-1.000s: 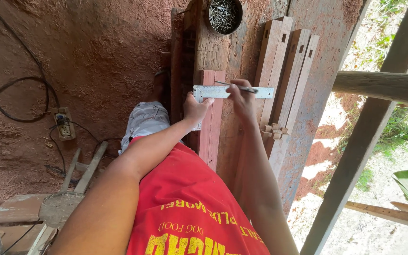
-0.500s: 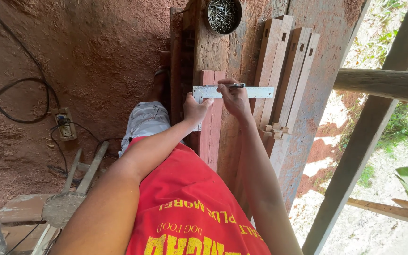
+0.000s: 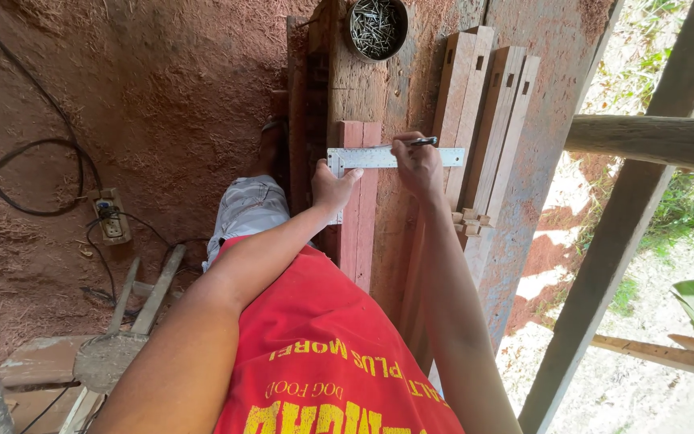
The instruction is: The person measures and marks wooden planks on a workbench using a try square, a tape measure, and a pencil. They repeatedly align the try square to draw perpendicular lines and use the tape measure to mark lengths on the wood.
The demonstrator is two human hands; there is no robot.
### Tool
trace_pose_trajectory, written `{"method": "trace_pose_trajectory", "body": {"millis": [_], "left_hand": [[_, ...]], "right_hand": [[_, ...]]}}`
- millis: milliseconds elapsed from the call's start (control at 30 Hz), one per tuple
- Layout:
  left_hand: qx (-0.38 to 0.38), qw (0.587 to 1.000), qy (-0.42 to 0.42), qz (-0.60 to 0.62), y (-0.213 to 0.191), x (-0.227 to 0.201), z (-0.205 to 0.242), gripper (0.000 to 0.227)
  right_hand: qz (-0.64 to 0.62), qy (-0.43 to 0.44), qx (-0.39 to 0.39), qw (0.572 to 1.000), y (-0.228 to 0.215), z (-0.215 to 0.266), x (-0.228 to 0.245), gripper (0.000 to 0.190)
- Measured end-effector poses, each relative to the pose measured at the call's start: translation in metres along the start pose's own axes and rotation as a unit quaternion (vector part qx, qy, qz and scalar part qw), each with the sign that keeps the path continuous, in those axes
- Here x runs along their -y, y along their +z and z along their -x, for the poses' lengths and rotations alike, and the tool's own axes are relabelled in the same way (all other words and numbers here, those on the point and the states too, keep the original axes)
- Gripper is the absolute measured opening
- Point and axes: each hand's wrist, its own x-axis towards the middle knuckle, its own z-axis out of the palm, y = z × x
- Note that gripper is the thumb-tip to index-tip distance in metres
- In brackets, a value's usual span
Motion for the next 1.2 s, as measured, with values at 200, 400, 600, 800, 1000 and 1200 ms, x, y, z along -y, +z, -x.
{"method": "trace_pose_trajectory", "body": {"millis": [200,400,600,800,1000,1200], "left_hand": [[0.006,1.0,0.013,0.001,0.001,0.003,0.0,0.048],[0.0,1.0,0.002,-0.004,-0.002,-0.004,0.002,0.049],[0.016,1.0,-0.01,-0.003,-0.005,-0.012,0.005,0.05],[0.015,1.0,-0.003,-0.004,-0.005,-0.009,0.005,0.05],[0.02,1.0,-0.012,-0.01,-0.006,-0.012,0.008,0.05],[0.005,0.999,-0.029,-0.025,-0.005,-0.011,0.007,0.051]], "right_hand": [[0.131,0.056,-0.02,0.99,-0.026,0.004,0.046,0.019],[-0.051,-0.002,0.019,0.999,0.017,-0.002,0.012,0.017],[-0.113,0.009,0.064,0.991,0.033,-0.003,0.028,0.019],[0.002,-0.028,0.052,0.998,0.011,-0.001,0.006,0.016],[0.114,-0.009,0.023,0.993,-0.022,0.003,0.023,0.014],[0.017,-0.076,-0.02,0.997,-0.006,0.002,0.029,0.013]]}}
